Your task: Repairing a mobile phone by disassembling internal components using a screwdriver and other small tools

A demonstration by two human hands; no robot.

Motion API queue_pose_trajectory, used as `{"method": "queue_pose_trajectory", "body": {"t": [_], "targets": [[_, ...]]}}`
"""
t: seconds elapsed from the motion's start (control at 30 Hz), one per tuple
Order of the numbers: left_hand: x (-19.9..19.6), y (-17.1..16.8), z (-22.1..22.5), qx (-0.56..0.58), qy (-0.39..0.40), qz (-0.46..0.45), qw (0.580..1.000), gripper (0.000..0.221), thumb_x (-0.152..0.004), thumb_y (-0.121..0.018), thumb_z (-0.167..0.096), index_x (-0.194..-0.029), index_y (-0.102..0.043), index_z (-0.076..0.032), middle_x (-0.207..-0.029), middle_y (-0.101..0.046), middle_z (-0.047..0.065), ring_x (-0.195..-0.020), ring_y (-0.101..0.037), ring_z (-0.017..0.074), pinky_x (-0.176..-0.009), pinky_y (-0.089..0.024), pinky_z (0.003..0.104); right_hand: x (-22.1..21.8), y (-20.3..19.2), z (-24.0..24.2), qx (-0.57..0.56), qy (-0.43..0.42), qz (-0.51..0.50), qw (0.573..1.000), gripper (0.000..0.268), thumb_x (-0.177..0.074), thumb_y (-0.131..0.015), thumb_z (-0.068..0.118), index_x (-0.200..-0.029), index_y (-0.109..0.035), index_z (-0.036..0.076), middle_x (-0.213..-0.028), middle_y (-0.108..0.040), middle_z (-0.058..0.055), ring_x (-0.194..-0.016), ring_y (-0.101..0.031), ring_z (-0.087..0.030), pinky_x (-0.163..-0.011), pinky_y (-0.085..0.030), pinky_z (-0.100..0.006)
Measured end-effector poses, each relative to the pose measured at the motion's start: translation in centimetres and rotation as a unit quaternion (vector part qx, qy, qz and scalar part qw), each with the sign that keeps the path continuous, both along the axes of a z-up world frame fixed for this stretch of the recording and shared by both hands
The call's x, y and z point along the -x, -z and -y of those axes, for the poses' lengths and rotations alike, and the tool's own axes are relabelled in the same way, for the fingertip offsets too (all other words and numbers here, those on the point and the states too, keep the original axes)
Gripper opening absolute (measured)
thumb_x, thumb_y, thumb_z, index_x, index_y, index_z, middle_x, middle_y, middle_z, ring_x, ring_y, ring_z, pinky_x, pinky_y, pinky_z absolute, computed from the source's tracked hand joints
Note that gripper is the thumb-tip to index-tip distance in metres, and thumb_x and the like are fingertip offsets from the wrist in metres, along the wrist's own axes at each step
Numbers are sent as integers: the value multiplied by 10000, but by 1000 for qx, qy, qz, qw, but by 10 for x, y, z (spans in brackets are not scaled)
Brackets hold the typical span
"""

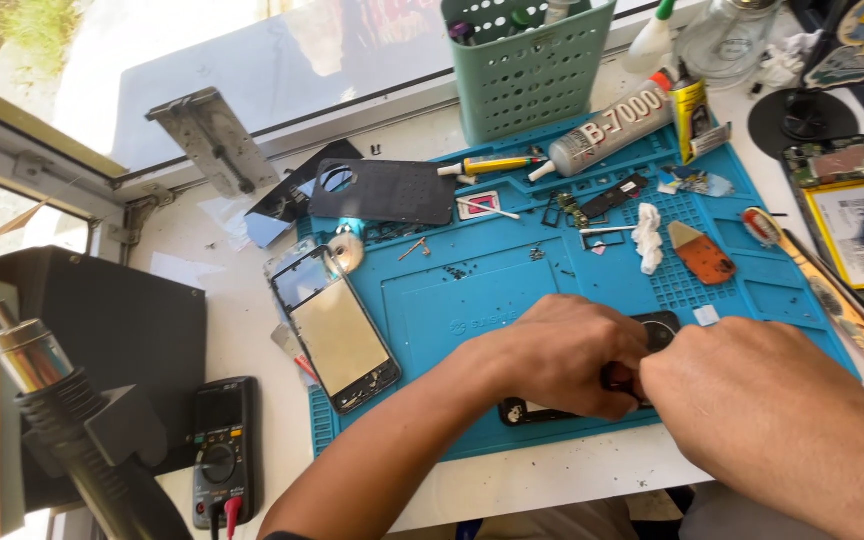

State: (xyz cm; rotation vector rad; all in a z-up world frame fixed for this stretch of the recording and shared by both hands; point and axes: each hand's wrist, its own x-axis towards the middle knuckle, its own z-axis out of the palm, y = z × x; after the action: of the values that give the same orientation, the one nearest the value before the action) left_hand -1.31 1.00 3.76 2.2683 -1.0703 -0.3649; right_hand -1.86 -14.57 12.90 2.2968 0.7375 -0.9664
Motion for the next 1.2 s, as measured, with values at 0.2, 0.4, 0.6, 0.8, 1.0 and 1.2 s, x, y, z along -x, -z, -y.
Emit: {"method": "queue_pose_trajectory", "body": {"t": [0.2, 0.4, 0.6, 0.8, 1.0, 1.2], "targets": [[0, 3, 2, -13, -5, -1, 1000, 154, -801, -732, -306, -795, -660, -170, -827, -684, 5, -689, -601, 278, -483, -339, 416, 4, 17, 2, -64, -47, -2, 997, 250, -790, -640, 63, -835, -723, 296, -802, -698, 63, -821, -695, -245, -675, -561, -433], [-2, -2, 1, -3, 22, 11, 1000, 191, -877, -726, -362, -763, -715, -209, -823, -646, -39, -701, -592, 240, -504, -337, 406, 3, 0, 0, -29, 44, 4, 999, 379, -1040, -447, 544, -999, -713, 277, -947, -738, -6, -966, -699, -274, -748, -572, -448], [-1, -3, -3, 3, -1, -5, 1000, 190, -821, -699, -271, -934, -622, -138, -958, -752, 116, -874, -669, 448, -633, -480, 531, 1, 7, -2, -132, 5, -14, 991, 200, -898, -608, 211, -914, -792, 289, -919, -761, 15, -856, -734, -313, -693, -593, -509], [-6, 27, -1, -163, -37, -17, 986, 216, -763, -657, -253, -680, -470, -187, -729, -638, 62, -716, -541, 402, -585, -400, 509, 0, -1, -9, -235, 8, -14, 972, 197, -869, -646, 138, -936, -800, 241, -936, -759, -16, -878, -712, -315, -662, -559, -523], [-6, 15, 2, -155, -49, -77, 984, 151, -818, -768, -254, -771, -625, -236, -779, -689, -12, -725, -577, 301, -620, -446, 437, 0, -26, -8, -187, 81, -81, 976, 313, -970, -504, 131, -1118, -779, 158, -1115, -740, -144, -1053, -674, -364, -972, -488, -624], [-5, 17, 3, -142, -43, -52, 988, 175, -840, -806, -328, -823, -660, -235, -820, -733, -1, -785, -631, 310, -643, -481, 451, -1, 2, -1, -205, -9, -29, 978, 174, -882, -615, 115, -899, -759, 210, -956, -754, -53, -887, -706, -310, -642, -559, -473]]}}
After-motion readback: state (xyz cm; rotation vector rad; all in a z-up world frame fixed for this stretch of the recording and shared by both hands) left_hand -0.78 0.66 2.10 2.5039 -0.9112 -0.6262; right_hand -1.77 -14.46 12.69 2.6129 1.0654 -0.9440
